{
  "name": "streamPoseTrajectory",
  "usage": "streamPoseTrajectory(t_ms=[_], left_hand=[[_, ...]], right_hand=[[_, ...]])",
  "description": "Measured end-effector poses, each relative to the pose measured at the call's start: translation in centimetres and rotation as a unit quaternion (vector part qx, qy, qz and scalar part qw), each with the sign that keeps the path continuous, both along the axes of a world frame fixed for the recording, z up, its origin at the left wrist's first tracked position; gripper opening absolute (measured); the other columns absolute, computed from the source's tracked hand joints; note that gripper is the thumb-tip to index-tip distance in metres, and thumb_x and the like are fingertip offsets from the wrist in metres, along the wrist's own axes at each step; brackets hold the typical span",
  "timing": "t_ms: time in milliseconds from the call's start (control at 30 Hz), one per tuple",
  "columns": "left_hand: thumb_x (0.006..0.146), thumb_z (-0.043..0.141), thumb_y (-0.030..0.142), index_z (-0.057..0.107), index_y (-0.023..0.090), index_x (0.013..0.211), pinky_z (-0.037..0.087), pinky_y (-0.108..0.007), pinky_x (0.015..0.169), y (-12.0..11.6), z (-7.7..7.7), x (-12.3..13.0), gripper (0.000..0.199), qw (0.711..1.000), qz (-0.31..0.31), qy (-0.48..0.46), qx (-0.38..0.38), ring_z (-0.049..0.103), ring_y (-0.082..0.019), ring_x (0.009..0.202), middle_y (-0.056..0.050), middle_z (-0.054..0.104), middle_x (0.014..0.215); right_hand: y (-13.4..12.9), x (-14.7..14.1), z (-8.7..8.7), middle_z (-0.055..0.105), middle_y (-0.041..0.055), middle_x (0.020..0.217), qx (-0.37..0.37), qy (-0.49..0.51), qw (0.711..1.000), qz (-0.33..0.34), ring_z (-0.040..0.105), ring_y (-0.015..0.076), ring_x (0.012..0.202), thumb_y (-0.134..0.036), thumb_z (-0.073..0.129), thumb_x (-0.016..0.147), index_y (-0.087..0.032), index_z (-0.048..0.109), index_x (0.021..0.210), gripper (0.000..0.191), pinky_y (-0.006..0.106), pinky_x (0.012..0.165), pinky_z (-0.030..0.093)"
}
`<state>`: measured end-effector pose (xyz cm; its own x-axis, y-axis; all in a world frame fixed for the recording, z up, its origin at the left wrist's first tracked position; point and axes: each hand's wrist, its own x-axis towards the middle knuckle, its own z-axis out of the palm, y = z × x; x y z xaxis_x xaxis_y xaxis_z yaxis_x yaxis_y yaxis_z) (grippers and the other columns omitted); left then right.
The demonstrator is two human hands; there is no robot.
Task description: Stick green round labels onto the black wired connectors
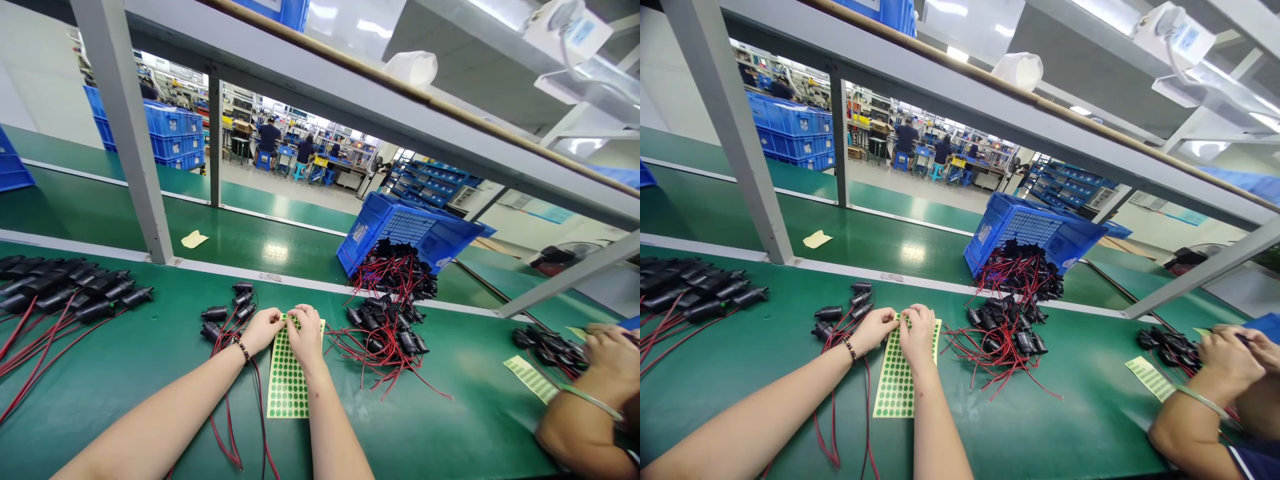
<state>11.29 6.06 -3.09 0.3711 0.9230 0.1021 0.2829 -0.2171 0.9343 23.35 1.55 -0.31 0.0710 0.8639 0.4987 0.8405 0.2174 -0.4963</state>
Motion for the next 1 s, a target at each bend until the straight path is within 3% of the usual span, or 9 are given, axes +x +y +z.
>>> streamPoseTrajectory(t_ms=[267,700,767,867,1000], left_hand=[[0.073,0.045,0.024,0.058,0.016,0.071,0.040,-0.021,0.060,-0.4,0.5,0.0,0.016,0.999,0.003,-0.023,0.026,0.049,-0.012,0.061,0.002,0.055,0.063],[0.075,0.043,0.020,0.058,0.016,0.077,0.043,-0.022,0.057,-1.1,0.9,0.1,0.015,0.996,0.031,0.056,0.058,0.055,-0.012,0.060,0.000,0.061,0.065],[0.075,0.044,0.018,0.056,0.015,0.090,0.045,-0.023,0.064,-1.4,1.8,0.1,0.019,0.993,0.046,0.076,0.072,0.057,-0.014,0.067,-0.002,0.063,0.076],[0.077,0.044,0.019,0.050,0.016,0.107,0.039,-0.027,0.088,-1.1,3.8,-0.7,0.031,0.984,0.079,0.111,0.115,0.052,-0.017,0.099,-0.007,0.057,0.107],[0.081,0.039,0.022,0.049,0.018,0.110,0.026,-0.033,0.101,2.2,6.2,-3.6,0.031,0.965,0.135,0.186,0.128,0.039,-0.021,0.115,-0.009,0.050,0.118]], right_hand=[[0.3,-0.2,-0.3,0.054,0.0064,0.092,0.011,0.021,0.999,-0.023,0.047,0.0204,0.095,-0.019,0.052,0.072,-0.019,0.062,0.074,0.009,0.040,0.090,0.030],[0.6,-0.1,-0.6,0.052,0.0056,0.090,0.033,0.030,0.999,-0.011,0.044,0.0208,0.097,-0.017,0.051,0.071,-0.019,0.056,0.065,0.009,0.040,0.089,0.030],[0.6,0.0,-0.3,0.051,0.0061,0.091,0.053,0.032,0.998,-0.016,0.043,0.0219,0.100,-0.019,0.050,0.073,-0.019,0.056,0.066,0.009,0.041,0.089,0.030],[0.3,0.1,0.2,0.050,0.0066,0.091,0.087,0.044,0.995,-0.033,0.042,0.0223,0.100,-0.020,0.050,0.074,-0.019,0.056,0.068,0.009,0.040,0.088,0.032],[-0.1,-0.1,0.8,0.050,0.0064,0.088,0.083,0.090,0.992,-0.041,0.048,0.0188,0.084,-0.020,0.048,0.074,-0.018,0.056,0.069,0.009,0.035,0.077,0.040]])
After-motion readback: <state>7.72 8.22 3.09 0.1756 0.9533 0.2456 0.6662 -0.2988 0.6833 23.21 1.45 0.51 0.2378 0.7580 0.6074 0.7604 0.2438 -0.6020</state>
